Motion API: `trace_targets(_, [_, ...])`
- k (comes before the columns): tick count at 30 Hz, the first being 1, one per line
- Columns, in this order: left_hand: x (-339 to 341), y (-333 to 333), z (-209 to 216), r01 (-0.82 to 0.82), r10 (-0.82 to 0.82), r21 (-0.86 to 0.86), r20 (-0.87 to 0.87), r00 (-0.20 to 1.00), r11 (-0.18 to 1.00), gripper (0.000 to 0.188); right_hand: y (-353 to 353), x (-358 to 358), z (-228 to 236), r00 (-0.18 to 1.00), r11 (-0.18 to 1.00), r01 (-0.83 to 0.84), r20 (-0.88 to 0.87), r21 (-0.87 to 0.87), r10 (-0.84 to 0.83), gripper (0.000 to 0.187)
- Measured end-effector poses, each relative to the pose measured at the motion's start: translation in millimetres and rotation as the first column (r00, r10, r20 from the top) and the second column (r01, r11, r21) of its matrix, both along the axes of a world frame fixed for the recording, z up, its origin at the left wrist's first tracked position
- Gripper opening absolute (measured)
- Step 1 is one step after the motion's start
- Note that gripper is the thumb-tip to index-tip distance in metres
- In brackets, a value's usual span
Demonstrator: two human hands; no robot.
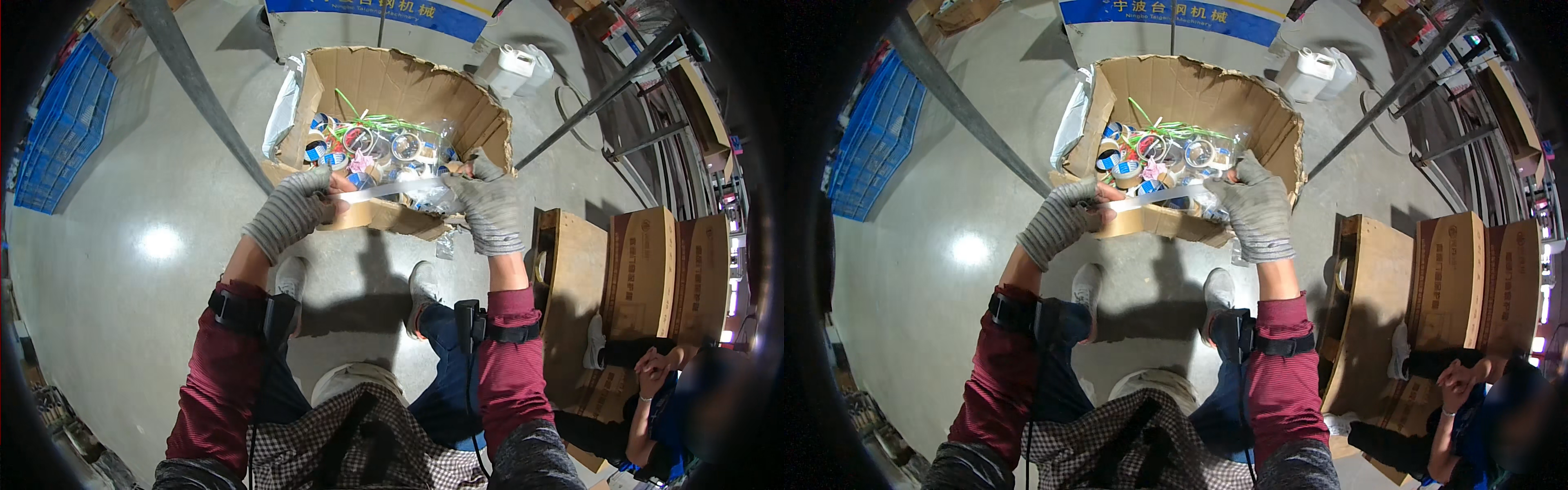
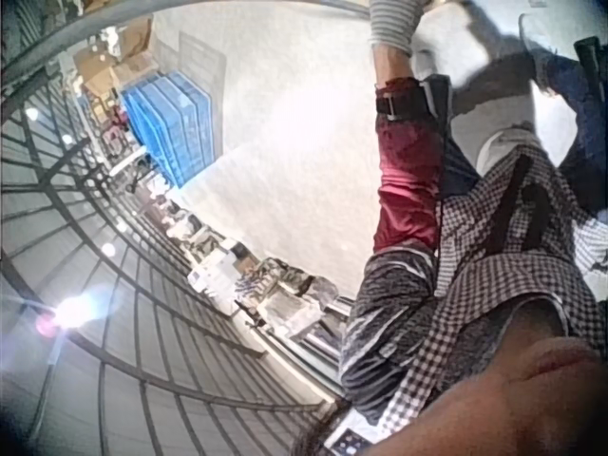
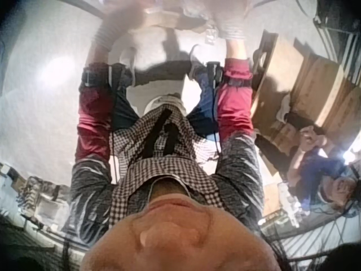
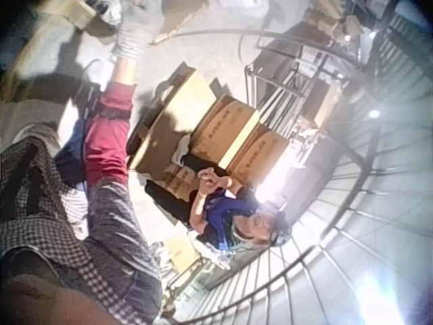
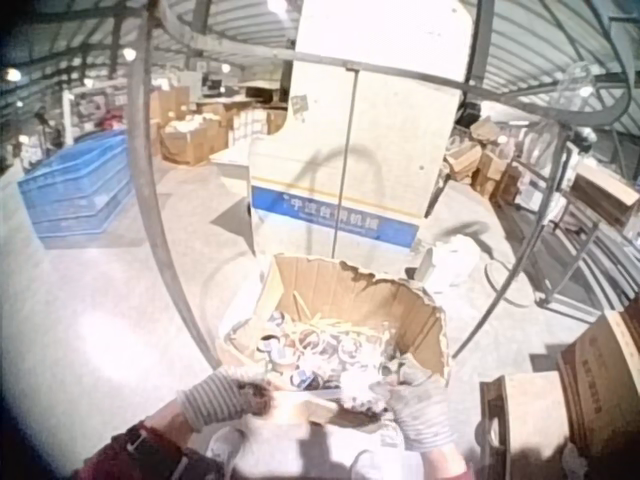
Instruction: The person picks up small objects from a box, places them into plastic bags, and seals the bags using a roll of tape.
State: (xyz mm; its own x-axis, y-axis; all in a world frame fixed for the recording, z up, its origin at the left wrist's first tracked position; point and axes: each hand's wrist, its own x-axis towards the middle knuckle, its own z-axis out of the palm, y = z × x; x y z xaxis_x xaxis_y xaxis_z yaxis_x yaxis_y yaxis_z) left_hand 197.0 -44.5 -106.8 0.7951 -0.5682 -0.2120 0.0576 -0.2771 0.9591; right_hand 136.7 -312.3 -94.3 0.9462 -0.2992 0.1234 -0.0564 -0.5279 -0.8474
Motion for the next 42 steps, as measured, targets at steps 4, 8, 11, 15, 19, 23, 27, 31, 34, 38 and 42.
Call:
trace_targets(4, [0.6,0.9,2.9,0.015,-0.016,0.022,0.080,0.997,1.000,0.020,-8.4,-1.8,1.6,0.997,0.998,0.007,0.078,0.062,-0.012,0.023])
trace_targets(8, [2.2,2.0,-2.8,-0.060,0.053,-0.066,-0.106,0.993,0.996,0.018,-14.3,-3.9,5.7,0.996,0.997,0.067,0.054,0.032,-0.068,0.025])
trace_targets(11, [1.5,3.0,-3.3,-0.009,0.002,0.065,0.110,0.994,0.998,0.018,-15.1,-3.5,4.5,0.992,0.980,0.106,0.049,0.166,-0.116,0.025])
trace_targets(15, [-0.1,-0.6,1.7,-0.023,0.021,0.028,0.085,0.996,0.999,0.018,-20.2,-3.5,5.6,0.972,0.972,0.229,0.047,0.058,-0.232,0.022])
trace_targets(19, [1.8,2.0,-3.1,-0.036,0.029,0.056,0.122,0.992,0.998,0.018,-33.2,-2.6,-0.1,0.931,0.936,0.340,0.109,0.091,-0.349,0.020])
trace_targets(23, [2.5,2.5,-6.0,-0.079,0.067,0.080,0.138,0.988,0.994,0.018,-45.0,-3.1,-1.5,0.898,0.900,0.404,0.116,0.163,-0.424,0.022])
trace_targets(27, [-1.8,-2.2,9.6,-0.079,0.064,0.113,0.134,0.989,0.990,0.017,-51.1,-3.9,-2.5,0.890,0.916,0.396,0.214,0.073,-0.402,0.023])
trace_targets(31, [-0.8,-2.6,0.0,-0.089,0.075,0.090,0.145,0.987,0.992,0.017,-54.0,-5.1,-4.2,0.867,0.898,0.438,0.249,0.034,-0.432,0.021])
trace_targets(34, [1.4,2.8,-5.1,-0.164,0.164,0.005,-0.019,0.986,0.986,0.015,-48.6,-8.7,9.3,0.856,0.849,0.478,0.097,0.227,-0.508,0.019])
trace_targets(38, [-1.8,-1.5,1.7,-0.118,0.090,0.130,0.206,0.974,0.984,0.014,-63.2,-13.4,1.5,0.887,0.896,0.437,0.205,-0.082,-0.414,0.022])
trace_targets(42, [1.5,1.3,-1.0,-0.117,0.092,0.131,0.188,0.978,0.984,0.014,-64.1,-13.4,-2.8,0.884,0.909,0.415,0.255,-0.044,-0.391,0.020])
